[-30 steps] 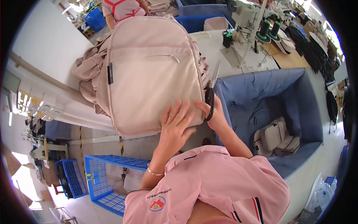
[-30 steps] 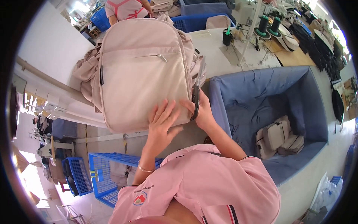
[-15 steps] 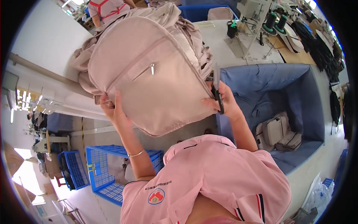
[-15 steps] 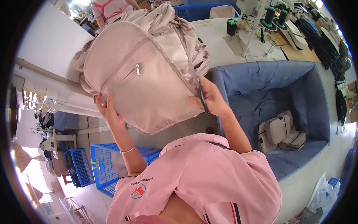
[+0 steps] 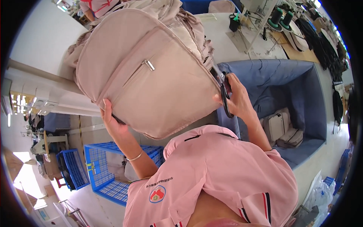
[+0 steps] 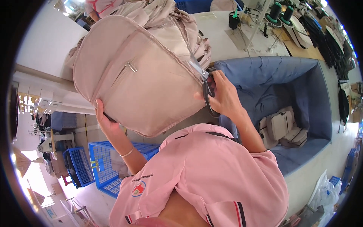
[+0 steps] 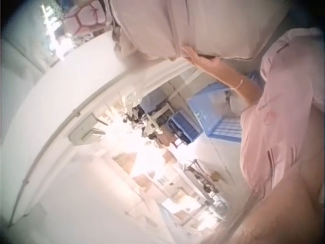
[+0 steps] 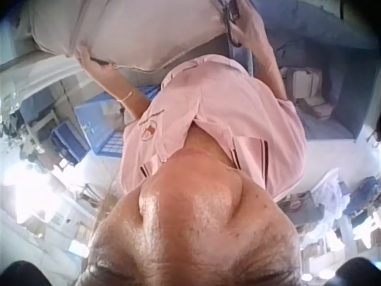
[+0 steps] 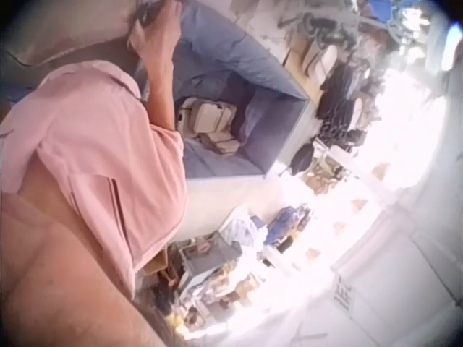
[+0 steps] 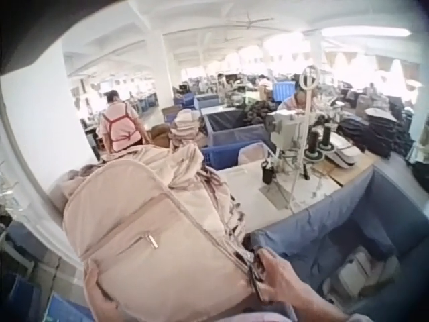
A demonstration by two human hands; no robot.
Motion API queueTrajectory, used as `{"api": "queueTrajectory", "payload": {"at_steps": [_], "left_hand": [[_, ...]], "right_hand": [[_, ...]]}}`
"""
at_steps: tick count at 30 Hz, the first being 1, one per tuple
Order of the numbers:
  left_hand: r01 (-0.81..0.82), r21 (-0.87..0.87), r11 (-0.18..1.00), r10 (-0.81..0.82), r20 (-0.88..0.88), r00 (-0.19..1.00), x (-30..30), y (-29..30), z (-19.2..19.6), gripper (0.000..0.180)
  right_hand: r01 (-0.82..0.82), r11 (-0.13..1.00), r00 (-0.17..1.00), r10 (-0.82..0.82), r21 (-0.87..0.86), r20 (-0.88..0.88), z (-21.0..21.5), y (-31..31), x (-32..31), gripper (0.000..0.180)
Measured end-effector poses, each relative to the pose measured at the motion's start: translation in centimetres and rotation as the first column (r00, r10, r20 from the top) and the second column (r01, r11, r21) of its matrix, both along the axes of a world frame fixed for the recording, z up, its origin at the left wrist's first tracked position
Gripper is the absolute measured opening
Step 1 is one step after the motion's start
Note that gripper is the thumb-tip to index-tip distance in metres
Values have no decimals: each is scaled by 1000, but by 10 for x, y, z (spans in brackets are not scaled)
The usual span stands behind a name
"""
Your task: Trimming excess threads and loose material from manufactured backpacks using scissors.
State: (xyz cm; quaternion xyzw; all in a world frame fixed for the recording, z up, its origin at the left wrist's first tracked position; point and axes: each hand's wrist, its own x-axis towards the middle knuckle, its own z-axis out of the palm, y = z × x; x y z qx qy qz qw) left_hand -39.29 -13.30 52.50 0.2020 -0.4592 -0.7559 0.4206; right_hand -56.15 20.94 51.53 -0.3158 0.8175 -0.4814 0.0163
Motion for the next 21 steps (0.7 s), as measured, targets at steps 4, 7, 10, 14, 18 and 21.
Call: {"api": "queueTrajectory", "payload": {"at_steps": [4, 7, 10, 14, 18, 21], "left_hand": [[36, 53, 998, -36, -2, 999, 2, -10, -11, 51], [52, 68, 996, -52, -1, 999, 1, -13, -15, 53], [71, 110, 991, -71, 1, 997, 1, -17, -19, 54], [129, 165, 978, -126, -31, 992, 6, -29, -30, 52], [148, 218, 964, -145, -33, 989, 9, -34, -33, 50], [132, 232, 964, -132, -15, 991, 8, -32, -29, 49]], "right_hand": [[43, 981, 995, -25, 188, -100, 12, 9, 3, 66], [74, 955, 986, -27, 287, -165, 24, 7, 1, 69], [90, 948, 975, -21, 305, -221, 31, -3, -2, 70], [106, 952, 958, -20, 289, -287, 38, -14, -2, 69], [107, 966, 963, -41, 236, -268, 40, -21, 2, 62], [142, 957, 958, -67, 254, -280, 36, -20, 5, 66]]}}
